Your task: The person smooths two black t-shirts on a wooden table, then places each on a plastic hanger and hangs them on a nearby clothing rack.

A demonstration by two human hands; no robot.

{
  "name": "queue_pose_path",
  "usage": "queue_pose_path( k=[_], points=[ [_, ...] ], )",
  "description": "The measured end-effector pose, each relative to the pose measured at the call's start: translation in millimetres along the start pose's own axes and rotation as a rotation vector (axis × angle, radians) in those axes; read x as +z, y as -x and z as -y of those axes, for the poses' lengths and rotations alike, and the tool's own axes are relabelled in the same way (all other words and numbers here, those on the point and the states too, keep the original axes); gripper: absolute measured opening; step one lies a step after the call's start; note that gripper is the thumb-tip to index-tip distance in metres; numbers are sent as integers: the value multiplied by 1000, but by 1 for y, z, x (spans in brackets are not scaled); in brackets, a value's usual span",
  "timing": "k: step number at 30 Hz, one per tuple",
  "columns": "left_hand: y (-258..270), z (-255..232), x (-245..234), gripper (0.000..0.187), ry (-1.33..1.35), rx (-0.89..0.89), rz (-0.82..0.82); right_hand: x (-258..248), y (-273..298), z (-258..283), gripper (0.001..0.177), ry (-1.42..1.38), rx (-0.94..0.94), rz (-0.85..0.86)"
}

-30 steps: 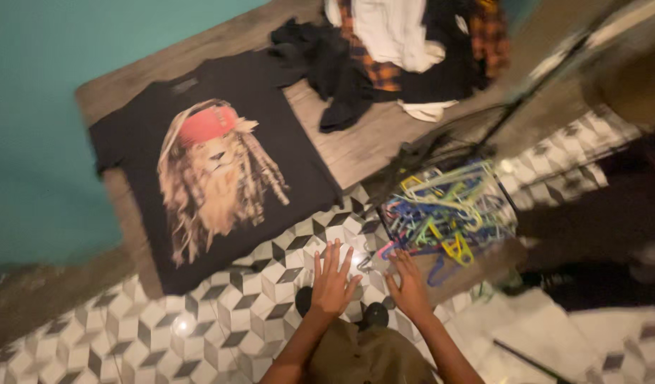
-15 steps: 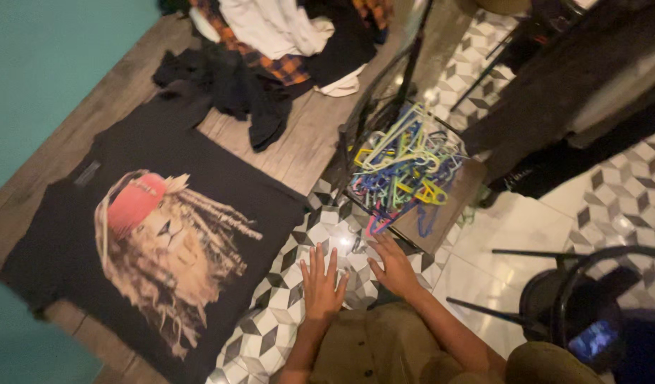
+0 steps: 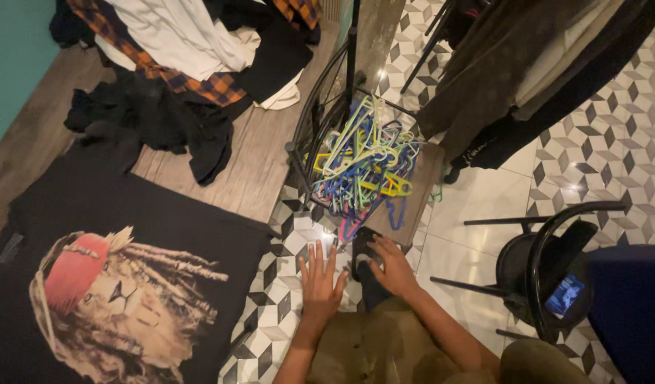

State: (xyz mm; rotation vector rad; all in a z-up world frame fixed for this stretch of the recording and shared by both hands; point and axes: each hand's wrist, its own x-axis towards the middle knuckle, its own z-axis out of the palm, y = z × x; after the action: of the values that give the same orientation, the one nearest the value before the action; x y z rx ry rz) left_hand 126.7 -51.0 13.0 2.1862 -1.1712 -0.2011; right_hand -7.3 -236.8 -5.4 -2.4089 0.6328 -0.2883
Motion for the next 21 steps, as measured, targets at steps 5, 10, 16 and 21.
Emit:
queue_pose_path(
  k=[5, 10, 16, 21],
  points=[
    [-42, 4, 14, 68, -21, 11, -26, -7, -43, -24, 43, -63, -17, 17],
    [-101, 10, 45, 69, -81, -40, 61, -19, -94, -67, 41, -65, -25, 19],
    [-171, 16, 91, 74, -61, -154, 210, -29, -157, -128, 46, -152, 69, 122],
    [-215, 28, 124, 64, -66, -49, 71, -33, -203, -174, 43, -7, 37, 74]
  ],
)
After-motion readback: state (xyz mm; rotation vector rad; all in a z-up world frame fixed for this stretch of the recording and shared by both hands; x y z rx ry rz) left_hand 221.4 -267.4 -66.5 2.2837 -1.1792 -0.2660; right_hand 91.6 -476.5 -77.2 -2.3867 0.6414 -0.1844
